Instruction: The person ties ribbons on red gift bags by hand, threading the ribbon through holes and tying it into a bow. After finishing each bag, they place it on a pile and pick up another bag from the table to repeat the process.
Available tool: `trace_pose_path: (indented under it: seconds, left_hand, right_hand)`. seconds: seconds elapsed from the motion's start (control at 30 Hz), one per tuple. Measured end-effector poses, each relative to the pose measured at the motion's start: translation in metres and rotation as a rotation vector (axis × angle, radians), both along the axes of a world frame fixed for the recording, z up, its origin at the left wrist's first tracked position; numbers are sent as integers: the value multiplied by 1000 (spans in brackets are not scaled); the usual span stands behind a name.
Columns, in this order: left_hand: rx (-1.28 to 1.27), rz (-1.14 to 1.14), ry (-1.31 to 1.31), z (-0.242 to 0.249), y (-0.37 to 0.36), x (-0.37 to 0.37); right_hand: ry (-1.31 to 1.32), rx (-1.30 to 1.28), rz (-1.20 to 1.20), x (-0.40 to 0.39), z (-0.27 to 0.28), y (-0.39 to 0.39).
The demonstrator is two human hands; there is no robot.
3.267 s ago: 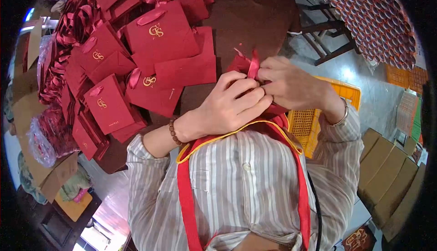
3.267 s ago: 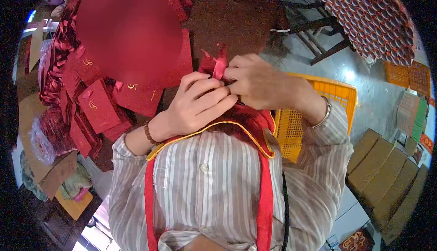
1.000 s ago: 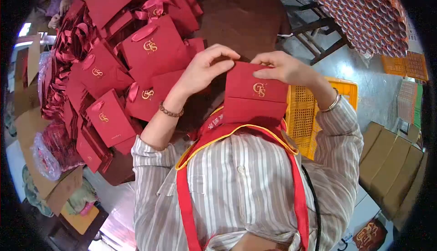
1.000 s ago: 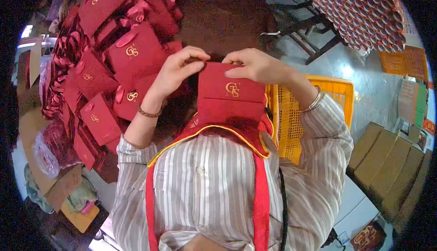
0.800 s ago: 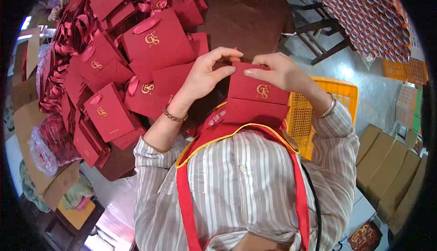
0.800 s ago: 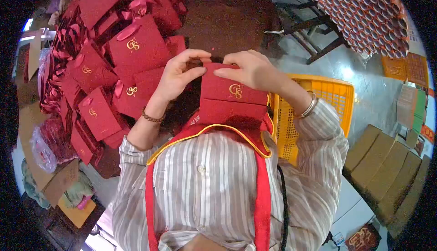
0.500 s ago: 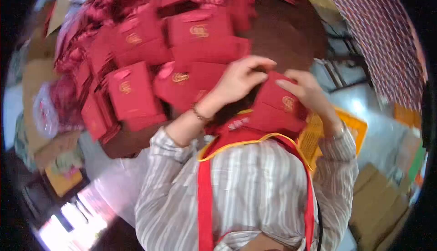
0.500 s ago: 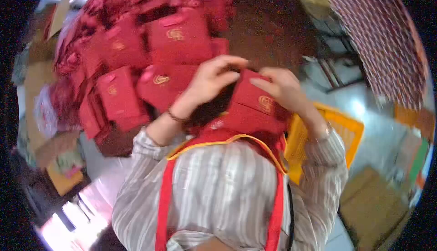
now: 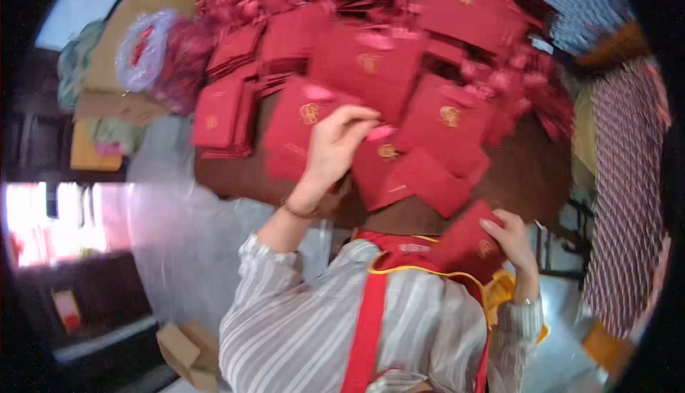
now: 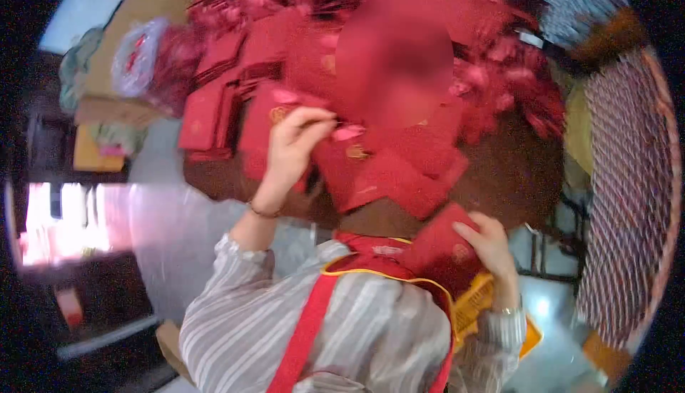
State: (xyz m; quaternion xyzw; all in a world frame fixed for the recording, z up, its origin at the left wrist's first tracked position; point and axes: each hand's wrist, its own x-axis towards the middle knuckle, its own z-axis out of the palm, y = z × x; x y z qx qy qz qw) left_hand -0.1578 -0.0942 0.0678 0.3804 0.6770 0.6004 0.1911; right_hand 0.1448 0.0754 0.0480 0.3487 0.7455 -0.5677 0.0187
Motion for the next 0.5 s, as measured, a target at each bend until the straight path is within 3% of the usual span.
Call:
trace_pose_path:
  seconds: [0.03, 0.1, 0.17, 0.2, 0.23, 0.27, 0.4, 0.47, 0.5]
  left_hand:
    - [40, -37, -85, -4, 3, 5]
    - [25, -135, -254, -4, 20, 22]
    - [-8, -238, -296, -5, 50, 42]
    - [-15, -331, -122, -1, 66, 51]
    - [-21, -423, 58, 0, 84, 59]
    - [-19, -466, 56, 3, 102, 68]
    - [-97, -645, 378, -4, 174, 104]
    - [-137, -790, 736, -17, 205, 127]
    - [-167, -849, 791, -22, 222, 136]
  right_hand:
    - [35, -151, -92, 8, -17, 2]
    - [85, -71, -74, 6, -20, 8]
    - [37, -210, -151, 9, -18, 10]
    - [28, -199, -195, 13, -22, 13]
    - [3, -6, -98, 17, -32, 16]
    - [-25, 184, 2, 22, -36, 16]
    - [-43, 274, -86, 27, -32, 6]
    - [-53, 337, -118, 28, -33, 2]
    - [-111, 355, -108, 28, -31, 1]
